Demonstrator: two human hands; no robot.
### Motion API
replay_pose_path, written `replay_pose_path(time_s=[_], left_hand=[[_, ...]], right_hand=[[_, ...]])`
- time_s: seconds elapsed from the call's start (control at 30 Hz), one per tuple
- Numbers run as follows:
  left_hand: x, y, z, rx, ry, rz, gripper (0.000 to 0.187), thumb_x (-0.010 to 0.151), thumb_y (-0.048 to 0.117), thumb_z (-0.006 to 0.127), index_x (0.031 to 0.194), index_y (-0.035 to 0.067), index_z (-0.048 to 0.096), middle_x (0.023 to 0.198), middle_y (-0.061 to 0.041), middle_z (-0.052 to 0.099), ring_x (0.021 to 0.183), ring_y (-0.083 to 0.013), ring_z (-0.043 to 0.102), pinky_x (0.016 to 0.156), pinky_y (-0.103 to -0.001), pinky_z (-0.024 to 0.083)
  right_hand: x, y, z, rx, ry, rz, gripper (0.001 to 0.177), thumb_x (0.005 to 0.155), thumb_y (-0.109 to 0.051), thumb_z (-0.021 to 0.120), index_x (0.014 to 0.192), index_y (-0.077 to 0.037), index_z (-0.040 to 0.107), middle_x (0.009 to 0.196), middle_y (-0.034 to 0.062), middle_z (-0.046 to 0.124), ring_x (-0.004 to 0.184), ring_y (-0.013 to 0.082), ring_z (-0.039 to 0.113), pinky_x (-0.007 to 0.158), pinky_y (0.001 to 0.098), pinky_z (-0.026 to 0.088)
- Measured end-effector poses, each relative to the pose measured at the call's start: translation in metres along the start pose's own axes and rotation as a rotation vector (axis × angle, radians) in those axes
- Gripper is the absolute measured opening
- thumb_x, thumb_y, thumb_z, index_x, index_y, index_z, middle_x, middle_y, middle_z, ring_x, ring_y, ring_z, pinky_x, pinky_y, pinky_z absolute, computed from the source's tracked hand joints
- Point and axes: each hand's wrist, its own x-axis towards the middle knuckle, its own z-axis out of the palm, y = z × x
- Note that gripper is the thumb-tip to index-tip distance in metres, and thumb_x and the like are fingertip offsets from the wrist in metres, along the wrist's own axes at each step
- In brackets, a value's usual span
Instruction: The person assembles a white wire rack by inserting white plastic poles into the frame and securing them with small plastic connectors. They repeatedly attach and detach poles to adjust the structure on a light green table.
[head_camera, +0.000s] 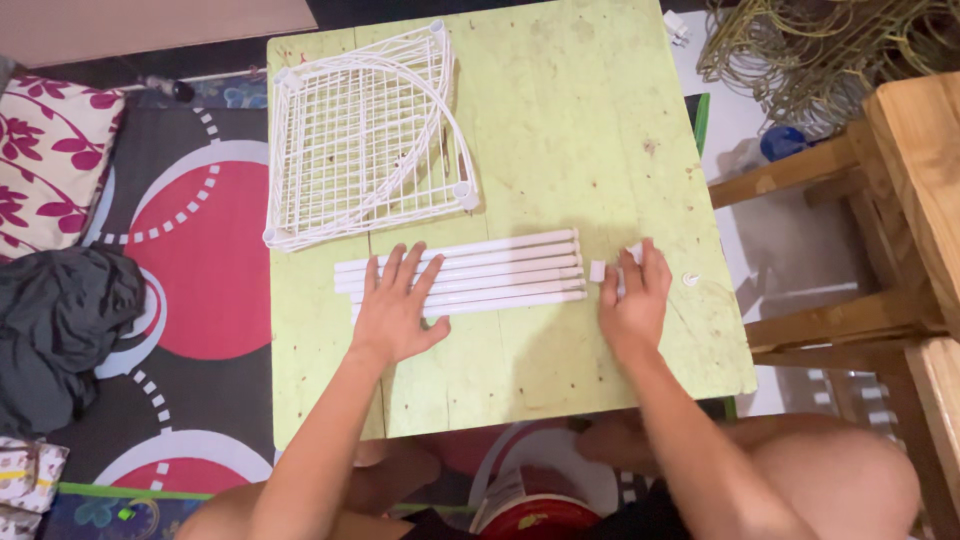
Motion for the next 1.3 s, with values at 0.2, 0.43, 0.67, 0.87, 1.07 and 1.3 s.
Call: replay_pose_path(time_s=[0.2, 0.43, 0.67, 0.87, 1.07, 1.3], left_hand=[[-0.001, 0.001, 0.003, 0.002, 0.015, 0.006, 0.09, 0.074, 0.047, 0.068, 0.153, 0.017, 0.04, 0.16, -0.016, 0.032, 0.148, -0.04, 0.027, 0.12, -0.065, 0.015], [-0.002, 0.0, 0.004, -0.004, 0.03, 0.015, 0.09, 0.074, 0.047, 0.068, 0.154, 0.016, 0.039, 0.161, -0.016, 0.032, 0.148, -0.0402, 0.027, 0.12, -0.065, 0.015], [-0.001, 0.0, 0.0, -0.03, 0.031, 0.016, 0.091, 0.073, 0.045, 0.071, 0.154, 0.017, 0.04, 0.161, -0.016, 0.032, 0.148, -0.0396, 0.027, 0.12, -0.065, 0.016], [0.004, 0.001, -0.006, 0.0, -0.033, -0.001, 0.092, 0.071, 0.048, 0.073, 0.152, 0.02, 0.041, 0.159, -0.014, 0.033, 0.146, -0.0385, 0.03, 0.119, -0.065, 0.017], [0.01, 0.003, -0.015, 0.021, -0.045, 0.006, 0.097, 0.067, 0.05, 0.076, 0.152, 0.023, 0.04, 0.159, -0.015, 0.034, 0.146, -0.038, 0.031, 0.119, -0.065, 0.015], [0.016, 0.003, -0.023, 0.038, -0.118, -0.017, 0.107, 0.062, 0.054, 0.08, 0.155, 0.028, 0.033, 0.156, -0.012, 0.038, 0.145, -0.0368, 0.033, 0.12, -0.066, 0.011]], right_hand=[[0.02, 0.006, 0.015, 0.083, -0.041, -0.081, 0.027, 0.101, -0.009, 0.064, 0.126, 0.001, 0.07, 0.151, 0.0263, 0.054, 0.137, 0.0449, 0.048, 0.114, 0.0489, 0.044], [0.029, -0.003, 0.015, 0.167, -0.023, -0.135, 0.035, 0.1, -0.01, 0.065, 0.134, 0.0, 0.065, 0.146, 0.0272, 0.055, 0.13, 0.0467, 0.055, 0.111, 0.0499, 0.046], [0.033, -0.004, 0.003, 0.337, -0.035, -0.099, 0.044, 0.106, -0.006, 0.055, 0.15, 0.001, 0.052, 0.152, 0.0249, 0.053, 0.14, 0.0459, 0.052, 0.117, 0.0497, 0.043], [0.037, 0.028, -0.052, 0.09, 0.111, -0.079, 0.051, 0.093, -0.001, 0.06, 0.143, -0.003, 0.056, 0.141, 0.0196, 0.058, 0.129, 0.0413, 0.058, 0.112, 0.0465, 0.046], [0.012, 0.058, -0.094, 0.105, -0.065, 0.125, 0.043, 0.083, -0.01, 0.071, 0.125, -0.002, 0.067, 0.106, 0.0173, 0.062, 0.084, 0.0296, 0.065, 0.079, 0.04, 0.053], [0.01, 0.057, -0.071, 0.072, -0.073, 0.056, 0.02, 0.093, -0.012, 0.073, 0.111, -0.004, 0.072, 0.099, 0.015, 0.069, 0.084, 0.0299, 0.067, 0.078, 0.0401, 0.054]])
